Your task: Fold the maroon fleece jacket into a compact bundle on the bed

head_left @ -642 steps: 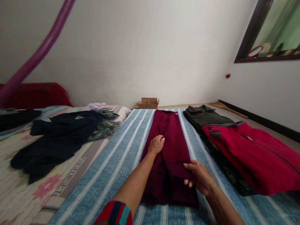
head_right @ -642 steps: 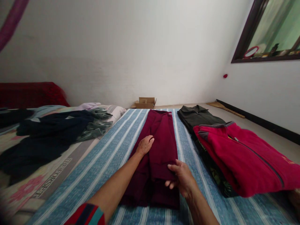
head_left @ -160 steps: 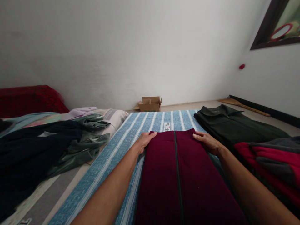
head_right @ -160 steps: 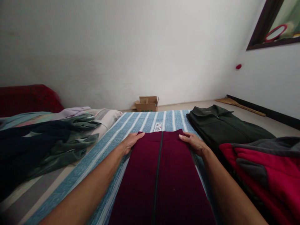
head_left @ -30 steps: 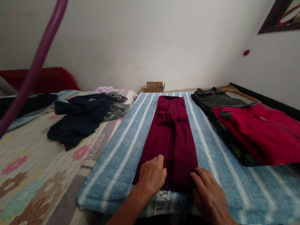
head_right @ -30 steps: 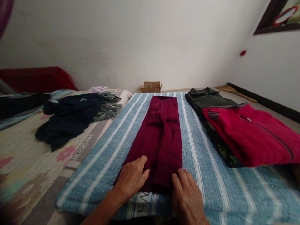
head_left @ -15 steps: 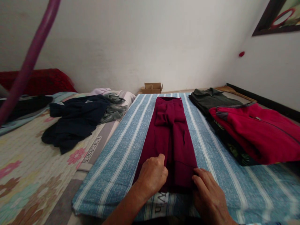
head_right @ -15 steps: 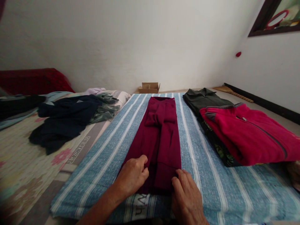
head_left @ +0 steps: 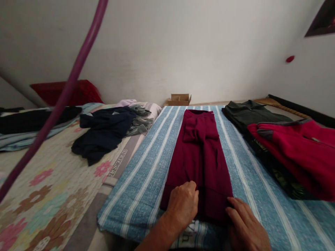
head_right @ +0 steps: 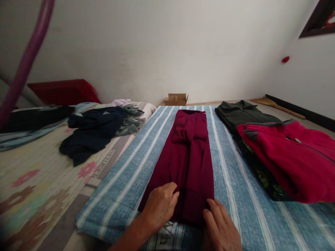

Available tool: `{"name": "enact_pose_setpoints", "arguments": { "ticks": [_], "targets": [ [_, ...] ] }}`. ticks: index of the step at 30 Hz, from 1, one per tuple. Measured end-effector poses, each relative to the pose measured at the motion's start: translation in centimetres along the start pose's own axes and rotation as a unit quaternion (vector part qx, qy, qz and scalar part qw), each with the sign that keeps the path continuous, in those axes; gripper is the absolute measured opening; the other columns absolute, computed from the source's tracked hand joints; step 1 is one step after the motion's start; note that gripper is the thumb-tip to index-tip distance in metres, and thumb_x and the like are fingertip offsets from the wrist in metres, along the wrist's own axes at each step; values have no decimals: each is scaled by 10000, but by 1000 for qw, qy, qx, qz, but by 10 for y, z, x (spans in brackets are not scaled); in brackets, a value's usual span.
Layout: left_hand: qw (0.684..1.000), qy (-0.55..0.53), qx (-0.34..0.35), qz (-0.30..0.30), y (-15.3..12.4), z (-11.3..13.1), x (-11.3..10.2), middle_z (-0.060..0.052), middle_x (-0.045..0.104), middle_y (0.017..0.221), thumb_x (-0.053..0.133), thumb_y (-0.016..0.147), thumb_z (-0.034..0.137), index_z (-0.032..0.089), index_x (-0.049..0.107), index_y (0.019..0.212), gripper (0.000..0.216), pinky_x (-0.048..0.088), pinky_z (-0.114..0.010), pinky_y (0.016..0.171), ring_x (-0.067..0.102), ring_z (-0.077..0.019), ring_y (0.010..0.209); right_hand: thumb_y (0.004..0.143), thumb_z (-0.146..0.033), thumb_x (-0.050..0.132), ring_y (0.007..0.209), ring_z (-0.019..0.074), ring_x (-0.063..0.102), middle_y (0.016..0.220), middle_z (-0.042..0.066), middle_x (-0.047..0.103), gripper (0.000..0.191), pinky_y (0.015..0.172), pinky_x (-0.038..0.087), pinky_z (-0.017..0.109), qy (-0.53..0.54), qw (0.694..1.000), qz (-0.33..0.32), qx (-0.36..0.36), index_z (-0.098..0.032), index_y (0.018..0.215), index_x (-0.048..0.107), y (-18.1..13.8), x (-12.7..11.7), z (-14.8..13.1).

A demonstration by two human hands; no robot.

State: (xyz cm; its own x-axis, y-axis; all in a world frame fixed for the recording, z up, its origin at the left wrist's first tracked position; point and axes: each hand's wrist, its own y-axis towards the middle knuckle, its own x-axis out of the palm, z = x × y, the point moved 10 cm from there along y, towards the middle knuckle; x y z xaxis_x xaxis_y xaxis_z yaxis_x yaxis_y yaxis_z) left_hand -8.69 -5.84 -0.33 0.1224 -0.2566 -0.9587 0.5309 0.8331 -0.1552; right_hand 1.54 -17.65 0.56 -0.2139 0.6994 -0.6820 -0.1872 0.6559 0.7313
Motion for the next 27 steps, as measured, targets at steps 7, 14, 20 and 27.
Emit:
{"name": "enact_pose_setpoints", "arguments": {
  "ticks": [7, 14, 20, 27],
  "targets": [
    [998, -26, -10, 53, -9, -6, -5, -69, 617, 884, 359, 873, 166, 174, 562, 898, 205, 448, -299, 728, 593, -193, 823, 740, -100, 375, 901, 232, 566, 973, 125, 587, 226, 693, 526, 325, -3, 1000, -1, -22, -165, 903, 517, 0, 1, -1],
    [994, -56, 14, 91, -10, -2, -8, -47, 601, 841, 389, 857, 143, 184, 574, 880, 192, 436, -271, 711, 577, -169, 778, 761, -114, 372, 901, 224, 561, 961, 118, 590, 211, 706, 514, 314, -6, 1000, -4, -24, -168, 900, 520, -1, 3, 0],
    [987, -111, 43, 110, -10, -3, -12, -43, 603, 822, 384, 843, 114, 182, 601, 878, 230, 430, -252, 703, 573, -155, 758, 741, -104, 371, 909, 234, 553, 966, 132, 590, 238, 713, 514, 331, -5, 1000, -19, -11, -150, 918, 523, -2, 6, 1],
    [964, -247, 28, 97, 0, -3, -21, -42, 647, 826, 466, 797, 158, 182, 635, 846, 178, 433, -245, 715, 588, -153, 780, 722, -68, 374, 942, 255, 541, 983, 131, 583, 388, 735, 528, 378, -9, 998, -42, 44, -130, 1077, 516, 2, 11, 4]
  ]
}}
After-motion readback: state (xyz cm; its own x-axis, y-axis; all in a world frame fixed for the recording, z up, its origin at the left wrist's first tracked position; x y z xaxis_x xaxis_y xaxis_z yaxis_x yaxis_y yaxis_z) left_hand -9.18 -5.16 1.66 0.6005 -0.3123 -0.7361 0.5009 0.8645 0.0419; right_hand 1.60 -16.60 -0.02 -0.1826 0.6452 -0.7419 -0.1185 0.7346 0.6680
